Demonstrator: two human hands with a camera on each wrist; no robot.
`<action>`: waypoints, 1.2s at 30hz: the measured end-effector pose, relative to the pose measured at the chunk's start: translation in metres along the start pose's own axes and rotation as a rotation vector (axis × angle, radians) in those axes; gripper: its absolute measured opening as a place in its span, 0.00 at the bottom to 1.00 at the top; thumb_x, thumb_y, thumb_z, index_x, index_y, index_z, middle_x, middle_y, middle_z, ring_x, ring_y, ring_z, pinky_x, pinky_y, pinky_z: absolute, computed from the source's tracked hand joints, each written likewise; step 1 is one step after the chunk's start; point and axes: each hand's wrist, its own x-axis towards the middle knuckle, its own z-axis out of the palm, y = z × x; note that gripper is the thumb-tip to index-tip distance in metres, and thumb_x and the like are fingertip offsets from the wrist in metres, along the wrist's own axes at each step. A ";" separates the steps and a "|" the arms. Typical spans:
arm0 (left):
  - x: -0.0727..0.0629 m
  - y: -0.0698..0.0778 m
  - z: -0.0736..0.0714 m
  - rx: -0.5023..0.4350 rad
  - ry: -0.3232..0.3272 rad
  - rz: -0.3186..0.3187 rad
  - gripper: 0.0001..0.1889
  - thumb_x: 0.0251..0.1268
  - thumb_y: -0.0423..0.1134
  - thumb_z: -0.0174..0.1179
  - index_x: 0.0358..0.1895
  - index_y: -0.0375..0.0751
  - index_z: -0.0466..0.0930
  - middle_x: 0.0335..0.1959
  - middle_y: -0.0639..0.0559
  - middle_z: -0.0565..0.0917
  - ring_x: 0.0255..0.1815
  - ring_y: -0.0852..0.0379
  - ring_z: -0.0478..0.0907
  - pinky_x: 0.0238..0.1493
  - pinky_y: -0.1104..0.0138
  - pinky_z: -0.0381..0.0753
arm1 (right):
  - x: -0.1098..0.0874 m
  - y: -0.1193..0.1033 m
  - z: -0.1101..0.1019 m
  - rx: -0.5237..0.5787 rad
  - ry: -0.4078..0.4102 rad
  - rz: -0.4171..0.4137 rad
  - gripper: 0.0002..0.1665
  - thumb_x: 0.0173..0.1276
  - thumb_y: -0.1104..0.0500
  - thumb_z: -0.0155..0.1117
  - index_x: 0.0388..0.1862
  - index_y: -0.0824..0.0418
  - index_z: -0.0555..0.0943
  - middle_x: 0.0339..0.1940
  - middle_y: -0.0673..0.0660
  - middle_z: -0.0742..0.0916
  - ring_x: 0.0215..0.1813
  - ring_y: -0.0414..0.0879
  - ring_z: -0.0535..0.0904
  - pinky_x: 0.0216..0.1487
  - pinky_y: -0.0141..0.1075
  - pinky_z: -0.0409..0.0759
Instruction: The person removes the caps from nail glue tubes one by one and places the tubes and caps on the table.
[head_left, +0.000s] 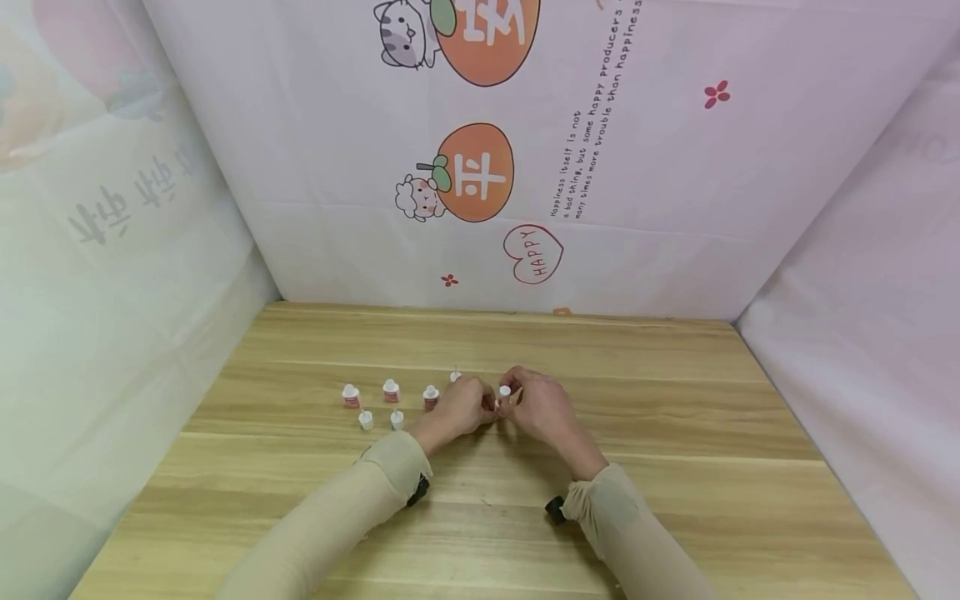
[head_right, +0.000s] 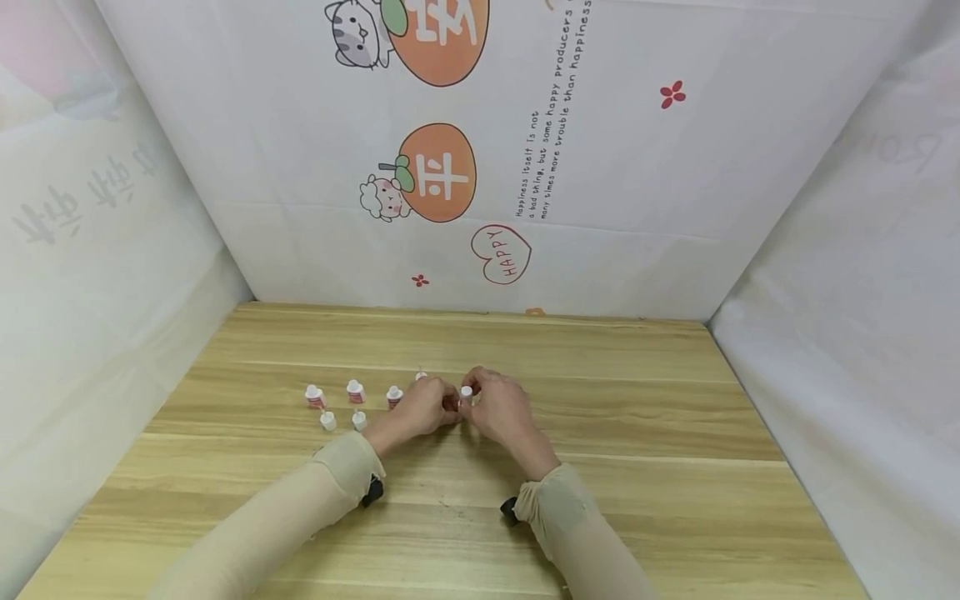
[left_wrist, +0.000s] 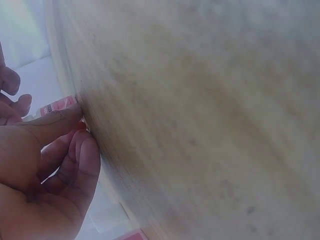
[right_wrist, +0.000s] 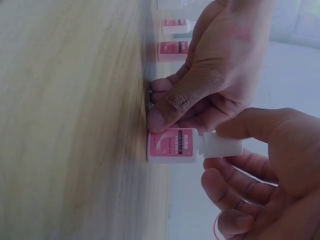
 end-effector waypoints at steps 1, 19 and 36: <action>0.000 0.000 0.000 -0.003 -0.003 -0.005 0.06 0.60 0.44 0.71 0.30 0.47 0.86 0.28 0.56 0.87 0.32 0.59 0.79 0.39 0.65 0.79 | 0.000 0.000 0.000 0.000 -0.003 0.004 0.14 0.59 0.53 0.75 0.41 0.50 0.81 0.36 0.50 0.87 0.35 0.43 0.81 0.36 0.37 0.77; 0.001 -0.002 0.002 -0.020 0.009 0.017 0.07 0.59 0.42 0.72 0.29 0.47 0.86 0.28 0.55 0.86 0.31 0.60 0.78 0.38 0.66 0.78 | 0.001 -0.002 -0.002 -0.011 0.000 0.013 0.14 0.58 0.53 0.76 0.41 0.51 0.82 0.37 0.50 0.88 0.35 0.43 0.81 0.37 0.38 0.77; 0.000 -0.002 0.001 -0.004 0.010 0.023 0.07 0.59 0.44 0.72 0.28 0.47 0.85 0.29 0.55 0.86 0.32 0.59 0.79 0.39 0.66 0.78 | 0.000 -0.002 -0.001 -0.018 0.014 -0.017 0.12 0.59 0.55 0.74 0.41 0.51 0.82 0.38 0.48 0.87 0.36 0.43 0.80 0.35 0.36 0.77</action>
